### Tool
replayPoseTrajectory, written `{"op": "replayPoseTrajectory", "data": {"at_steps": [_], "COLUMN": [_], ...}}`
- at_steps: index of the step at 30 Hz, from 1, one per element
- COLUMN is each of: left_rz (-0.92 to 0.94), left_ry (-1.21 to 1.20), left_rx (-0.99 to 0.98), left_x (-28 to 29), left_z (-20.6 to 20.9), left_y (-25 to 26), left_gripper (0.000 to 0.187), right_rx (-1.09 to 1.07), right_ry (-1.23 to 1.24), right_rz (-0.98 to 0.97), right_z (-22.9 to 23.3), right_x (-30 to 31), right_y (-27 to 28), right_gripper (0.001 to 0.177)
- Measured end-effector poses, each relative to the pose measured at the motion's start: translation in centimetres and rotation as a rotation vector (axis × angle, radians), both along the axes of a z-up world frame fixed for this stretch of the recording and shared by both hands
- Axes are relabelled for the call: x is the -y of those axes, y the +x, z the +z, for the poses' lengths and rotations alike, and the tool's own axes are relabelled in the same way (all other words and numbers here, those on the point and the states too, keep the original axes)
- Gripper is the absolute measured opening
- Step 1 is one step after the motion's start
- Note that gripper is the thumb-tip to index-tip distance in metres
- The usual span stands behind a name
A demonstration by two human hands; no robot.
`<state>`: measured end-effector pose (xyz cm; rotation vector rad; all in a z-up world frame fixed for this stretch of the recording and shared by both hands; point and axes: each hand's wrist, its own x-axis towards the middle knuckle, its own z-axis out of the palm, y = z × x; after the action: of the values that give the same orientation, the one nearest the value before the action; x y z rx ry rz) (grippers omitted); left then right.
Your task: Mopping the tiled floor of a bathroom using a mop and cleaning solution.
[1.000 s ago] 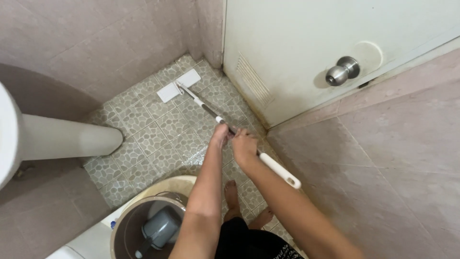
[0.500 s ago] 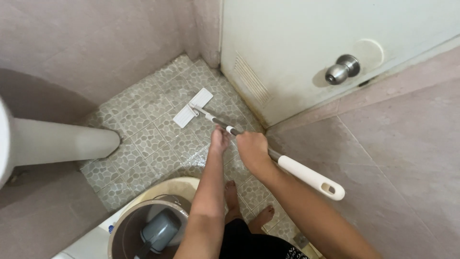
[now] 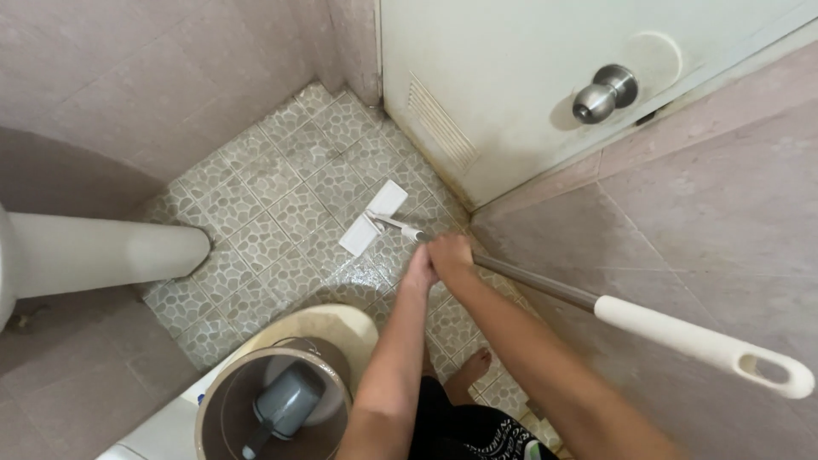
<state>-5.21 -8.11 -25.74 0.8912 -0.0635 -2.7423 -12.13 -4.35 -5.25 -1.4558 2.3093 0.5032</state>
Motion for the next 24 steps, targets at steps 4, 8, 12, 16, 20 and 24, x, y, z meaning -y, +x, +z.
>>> {"op": "replayPoseTrajectory", "data": {"at_steps": [4, 8, 12, 16, 20, 24], "left_rz": [-0.134, 0.129, 0.203, 0.332, 0.378, 0.405], "left_ry": [0.101, 0.192, 0.196, 0.333, 0.401, 0.081], "left_rx": [-0.041, 0.164, 0.204, 0.191, 0.116, 0.269], "left_x": [-0.2, 1.3, 3.5, 7.0, 10.7, 12.4], "left_z": [1.0, 0.8, 5.9, 2.0, 4.1, 2.3], "left_y": [0.5, 0.3, -1.3, -2.6, -0.9, 0.7], "left_gripper": [0.040, 0.055, 0.059, 0.055, 0.046, 0.006], "right_rx": [0.038, -0.029, -0.060, -0.052, 0.014, 0.049], "right_ry": [0.043, 0.018, -0.095, -0.181, -0.277, -0.269], "right_rz": [-0.065, -0.055, 0.043, 0.081, 0.085, 0.041], "right_z": [6.6, 13.6, 19.2, 23.1, 25.2, 26.2], "right_x": [-0.3, -1.1, -2.4, -4.4, -5.6, -5.7], "right_y": [-0.1, -0.3, -0.7, -1.0, -1.2, -0.5], "right_gripper": [0.021, 0.018, 0.013, 0.011, 0.011, 0.019]}}
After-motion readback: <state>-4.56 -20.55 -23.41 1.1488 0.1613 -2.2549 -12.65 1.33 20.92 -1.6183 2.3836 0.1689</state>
